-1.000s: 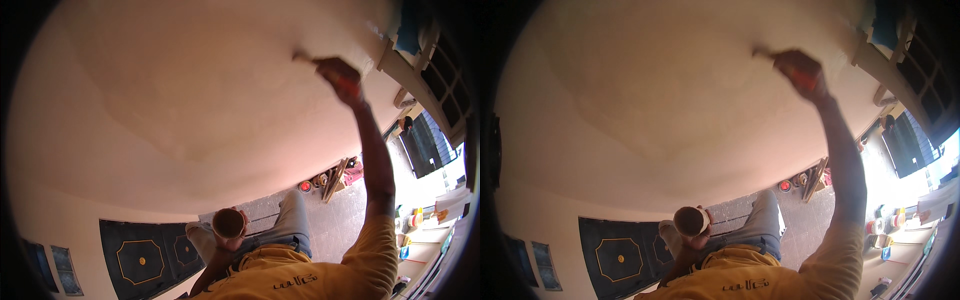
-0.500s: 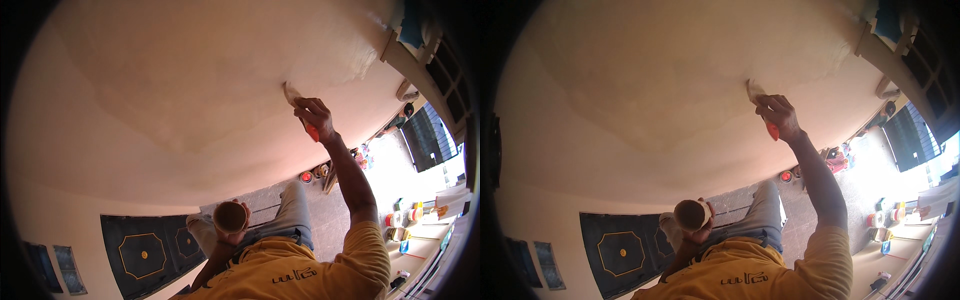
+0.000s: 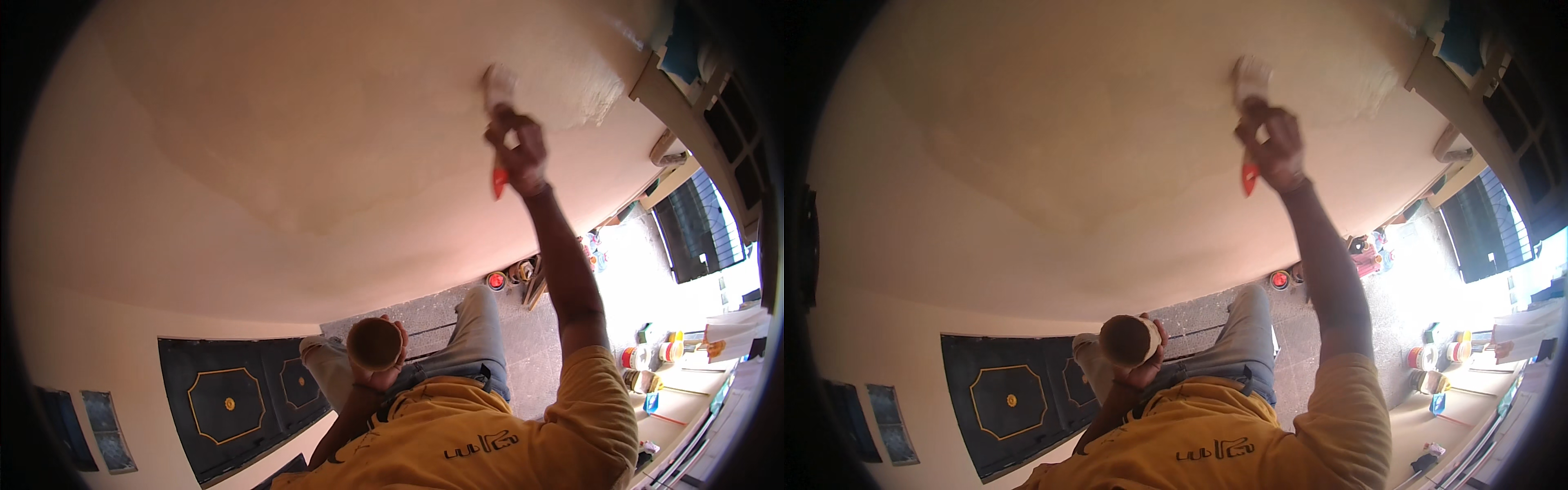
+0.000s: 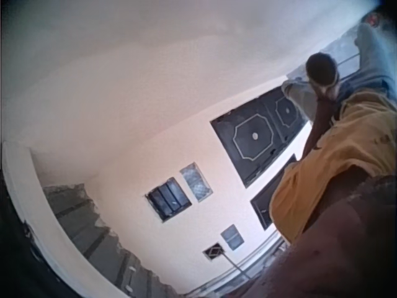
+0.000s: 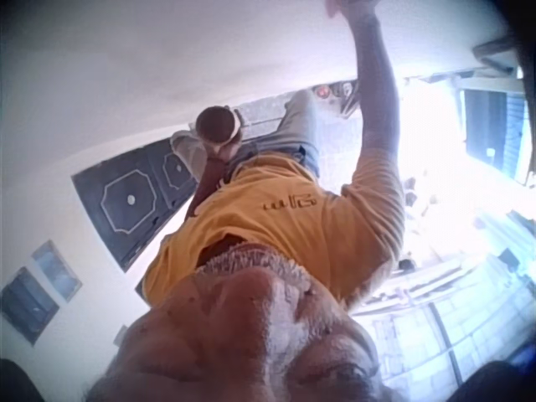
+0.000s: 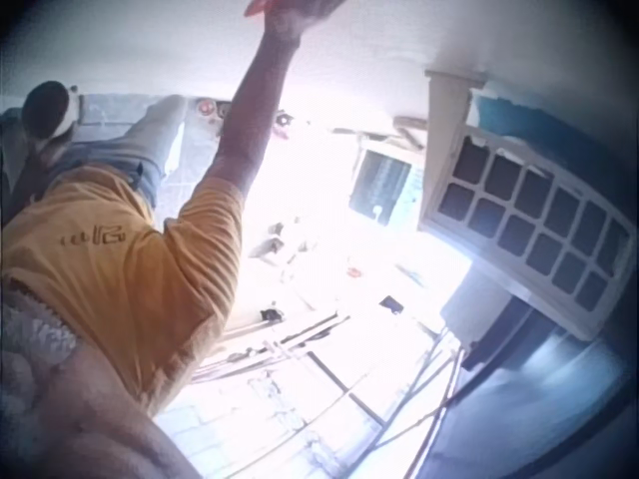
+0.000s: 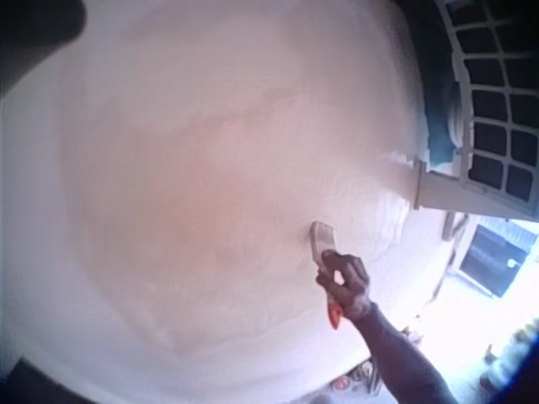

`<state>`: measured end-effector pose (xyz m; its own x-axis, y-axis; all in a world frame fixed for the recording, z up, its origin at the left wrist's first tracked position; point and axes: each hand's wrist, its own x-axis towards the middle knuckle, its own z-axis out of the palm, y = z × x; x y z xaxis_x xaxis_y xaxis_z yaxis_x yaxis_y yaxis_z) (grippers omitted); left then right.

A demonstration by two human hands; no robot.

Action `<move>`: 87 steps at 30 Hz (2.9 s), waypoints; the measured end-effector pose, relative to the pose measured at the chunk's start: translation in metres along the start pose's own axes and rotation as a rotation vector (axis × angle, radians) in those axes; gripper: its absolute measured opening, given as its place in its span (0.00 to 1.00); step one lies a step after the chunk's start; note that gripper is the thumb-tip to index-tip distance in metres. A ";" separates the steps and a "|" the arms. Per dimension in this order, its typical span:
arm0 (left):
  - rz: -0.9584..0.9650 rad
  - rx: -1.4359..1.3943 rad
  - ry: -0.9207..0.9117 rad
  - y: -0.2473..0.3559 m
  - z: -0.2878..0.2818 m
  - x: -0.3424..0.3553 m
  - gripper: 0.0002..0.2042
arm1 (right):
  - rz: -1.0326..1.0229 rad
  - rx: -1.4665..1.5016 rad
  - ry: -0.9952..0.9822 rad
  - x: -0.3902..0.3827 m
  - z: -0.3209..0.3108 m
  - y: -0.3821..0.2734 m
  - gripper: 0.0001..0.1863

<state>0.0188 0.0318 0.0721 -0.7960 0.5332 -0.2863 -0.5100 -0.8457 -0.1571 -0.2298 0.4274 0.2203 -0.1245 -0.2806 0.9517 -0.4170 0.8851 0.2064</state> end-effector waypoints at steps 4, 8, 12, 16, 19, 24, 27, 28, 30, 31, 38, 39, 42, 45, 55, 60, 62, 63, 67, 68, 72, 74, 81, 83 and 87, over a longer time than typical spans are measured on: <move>-0.030 -0.013 0.020 0.009 0.001 -0.004 0.31 | 0.044 0.145 -0.188 -0.051 0.014 -0.064 0.11; -0.016 -0.060 0.014 0.012 -0.002 -0.005 0.31 | 0.153 0.370 -0.230 -0.061 -0.002 -0.079 0.11; 0.010 -0.035 0.014 0.013 -0.007 -0.013 0.31 | 0.426 0.592 -0.187 -0.033 -0.021 -0.005 0.05; 0.024 -0.026 0.011 0.012 -0.004 -0.016 0.32 | 0.480 0.449 0.062 0.007 -0.062 0.084 0.05; 0.033 -0.034 -0.006 0.007 -0.006 -0.016 0.33 | 0.348 0.217 0.223 0.021 -0.067 0.081 0.06; 0.030 -0.018 0.000 0.005 -0.011 -0.014 0.33 | 0.206 0.023 0.014 -0.039 -0.009 0.020 0.10; -0.012 -0.057 -0.016 0.009 -0.007 -0.007 0.33 | 0.166 0.227 -0.184 -0.064 0.001 -0.053 0.10; -0.015 -0.075 -0.009 0.009 -0.007 -0.007 0.33 | 0.177 0.286 -0.225 -0.066 -0.005 -0.073 0.10; -0.015 -0.093 0.009 0.008 -0.004 -0.007 0.31 | 0.417 0.500 -0.280 -0.082 -0.013 -0.102 0.09; 0.008 -0.080 0.024 0.008 -0.002 -0.007 0.31 | 0.510 0.525 -0.256 -0.077 -0.022 -0.116 0.10; 0.198 0.095 0.140 0.022 -0.026 0.004 0.27 | 1.700 1.068 0.205 -0.016 -0.088 -0.179 0.12; 0.180 0.104 0.127 0.022 -0.021 0.008 0.27 | 1.730 1.119 0.192 -0.002 -0.098 -0.182 0.11; 0.146 0.177 0.059 0.019 0.006 0.012 0.26 | 1.592 1.172 0.018 0.033 -0.125 -0.202 0.12; 0.164 0.207 0.053 0.018 0.015 0.021 0.26 | 1.293 0.986 -0.297 0.052 -0.144 -0.223 0.13; 0.170 0.177 -0.038 0.021 0.016 0.023 0.31 | 0.738 1.016 -0.700 0.060 -0.106 -0.284 0.07; 0.208 0.178 0.029 0.021 0.015 0.019 0.30 | 0.501 0.903 -0.849 0.048 -0.089 -0.292 0.09; 0.207 0.158 0.008 0.021 0.011 0.019 0.29 | 0.494 0.887 -0.898 0.045 -0.088 -0.295 0.09; 0.206 0.149 -0.002 0.022 0.011 0.018 0.29 | 0.493 0.883 -0.915 0.044 -0.087 -0.297 0.09; 0.207 0.165 0.002 0.020 0.012 0.018 0.29 | 0.477 0.874 -0.966 0.040 -0.086 -0.299 0.09; 0.208 0.181 -0.006 0.020 0.013 0.021 0.29 | 0.447 0.857 -0.957 0.040 -0.085 -0.296 0.10; 0.223 0.188 0.044 0.022 0.016 0.022 0.29 | 0.622 0.971 -0.863 0.039 -0.085 -0.290 0.11; 0.219 0.193 0.060 0.020 0.022 0.021 0.30 | 0.801 1.022 -0.747 0.040 -0.092 -0.290 0.10; 0.218 0.193 0.061 0.025 0.015 0.025 0.32 | 0.894 0.871 -0.605 0.042 -0.104 -0.275 0.10; 0.227 0.166 0.085 0.026 0.014 0.025 0.31 | 0.965 0.732 -0.593 0.037 -0.109 -0.267 0.11; 0.222 0.151 0.098 0.026 0.020 0.026 0.30 | 1.545 1.169 -0.265 0.026 -0.102 -0.264 0.11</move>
<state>-0.0219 0.0244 0.0790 -0.8619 0.3248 -0.3894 -0.3757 -0.9248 0.0603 -0.0306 0.2241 0.2139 -0.9714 0.2291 0.0629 -0.1155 -0.2240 -0.9677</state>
